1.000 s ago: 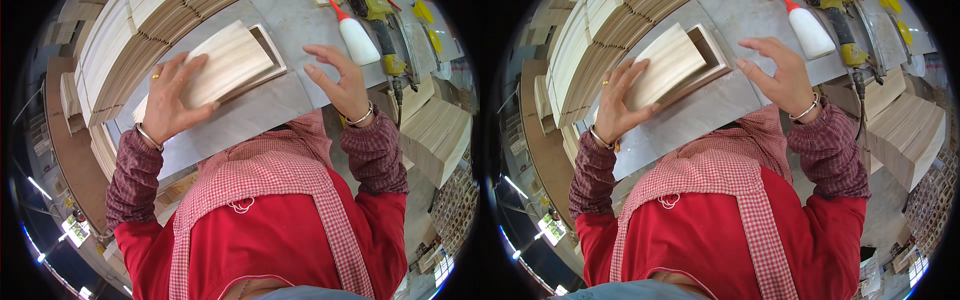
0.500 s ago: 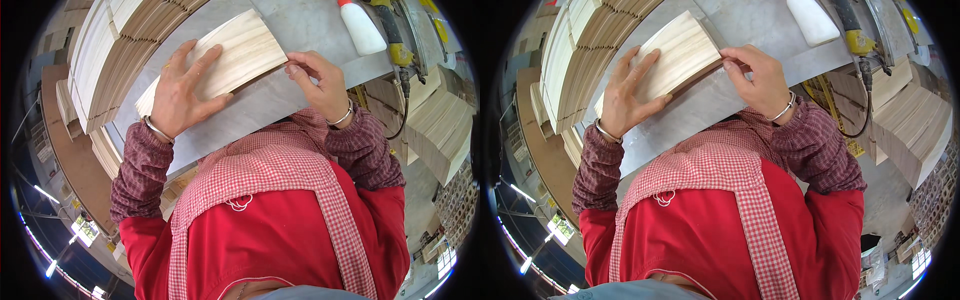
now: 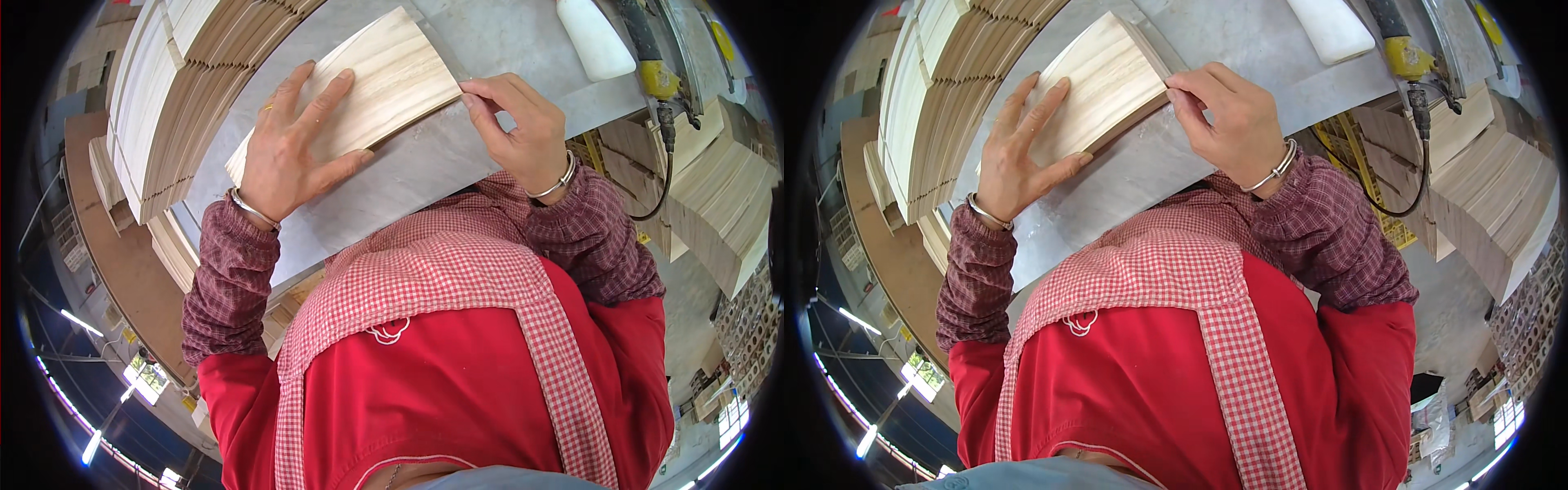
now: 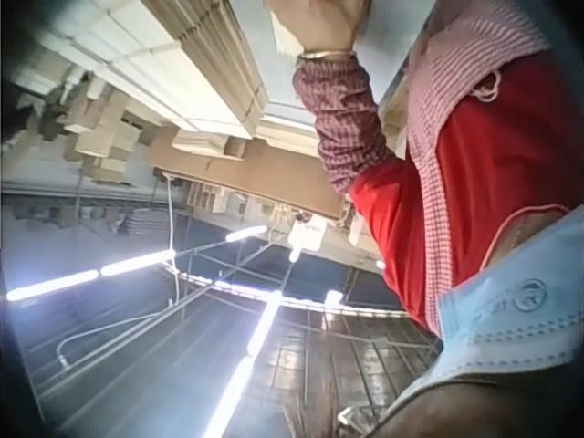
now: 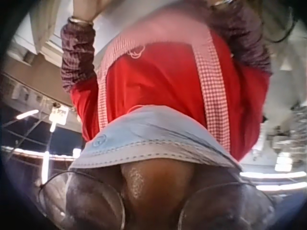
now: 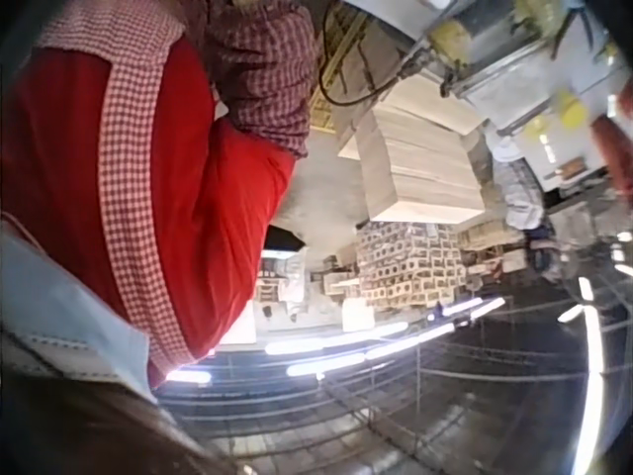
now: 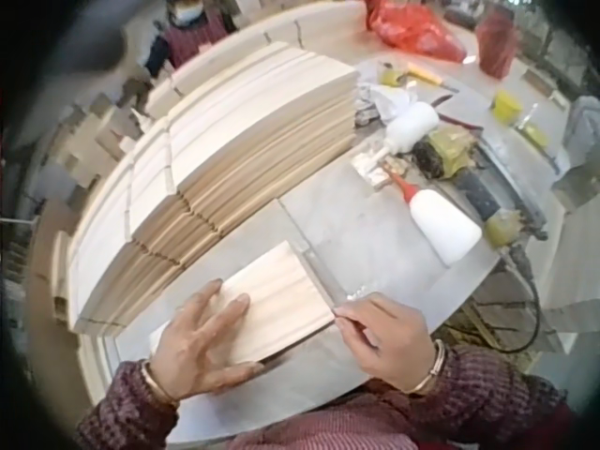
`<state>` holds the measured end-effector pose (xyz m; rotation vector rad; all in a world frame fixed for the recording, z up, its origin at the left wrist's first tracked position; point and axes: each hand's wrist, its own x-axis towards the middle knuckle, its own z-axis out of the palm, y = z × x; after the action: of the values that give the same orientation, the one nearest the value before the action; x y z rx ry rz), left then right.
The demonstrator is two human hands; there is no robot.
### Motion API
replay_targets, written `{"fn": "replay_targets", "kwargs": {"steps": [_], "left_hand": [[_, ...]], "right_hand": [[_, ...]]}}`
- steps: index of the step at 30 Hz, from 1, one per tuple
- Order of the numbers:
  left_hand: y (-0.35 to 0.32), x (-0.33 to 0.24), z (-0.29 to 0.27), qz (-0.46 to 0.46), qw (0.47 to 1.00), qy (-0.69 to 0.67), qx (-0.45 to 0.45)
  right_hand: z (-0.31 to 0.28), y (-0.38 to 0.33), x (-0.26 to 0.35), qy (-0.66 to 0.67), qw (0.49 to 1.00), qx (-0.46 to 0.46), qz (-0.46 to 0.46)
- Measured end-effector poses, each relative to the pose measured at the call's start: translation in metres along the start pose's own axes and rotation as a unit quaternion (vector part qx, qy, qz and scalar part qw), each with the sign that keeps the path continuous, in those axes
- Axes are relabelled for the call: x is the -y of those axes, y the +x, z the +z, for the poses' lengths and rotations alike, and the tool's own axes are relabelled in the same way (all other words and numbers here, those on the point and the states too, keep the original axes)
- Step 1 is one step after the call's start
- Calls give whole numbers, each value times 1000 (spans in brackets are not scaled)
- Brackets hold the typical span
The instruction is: Assembling wooden box components by applying glue and using a nail gun at a factory workbench.
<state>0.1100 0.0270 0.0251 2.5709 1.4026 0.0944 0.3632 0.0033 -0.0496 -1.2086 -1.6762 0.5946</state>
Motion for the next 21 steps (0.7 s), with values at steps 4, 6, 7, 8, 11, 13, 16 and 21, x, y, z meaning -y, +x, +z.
{"fn": "replay_targets", "kwargs": {"steps": [4,6,7,8,11,13,16,21], "left_hand": [[0,1,2,4,1000,5,1],[-1,2,3,10,1000,10,-4],[-1,2,3,13,1000,13,-6],[-1,2,4,13,1000,13,-3],[-1,2,5,19,1000,16,-4],[0,2,5,23,1000,17,-3],[1,2,3,17,1000,-10,-2],[1,2,4,3,999,-33,4]], "right_hand": [[2,-2,-3,-28,999,-15,-32],[1,-2,-4,-70,995,-16,-62],[1,-2,-5,-91,993,-16,-77],[1,-2,-5,-90,993,-16,-74],[2,-1,-4,-127,986,-31,-108],[2,-1,-4,-139,983,-37,-118],[1,0,-3,-140,979,-33,-145],[-6,-1,0,-67,995,4,-71]]}}
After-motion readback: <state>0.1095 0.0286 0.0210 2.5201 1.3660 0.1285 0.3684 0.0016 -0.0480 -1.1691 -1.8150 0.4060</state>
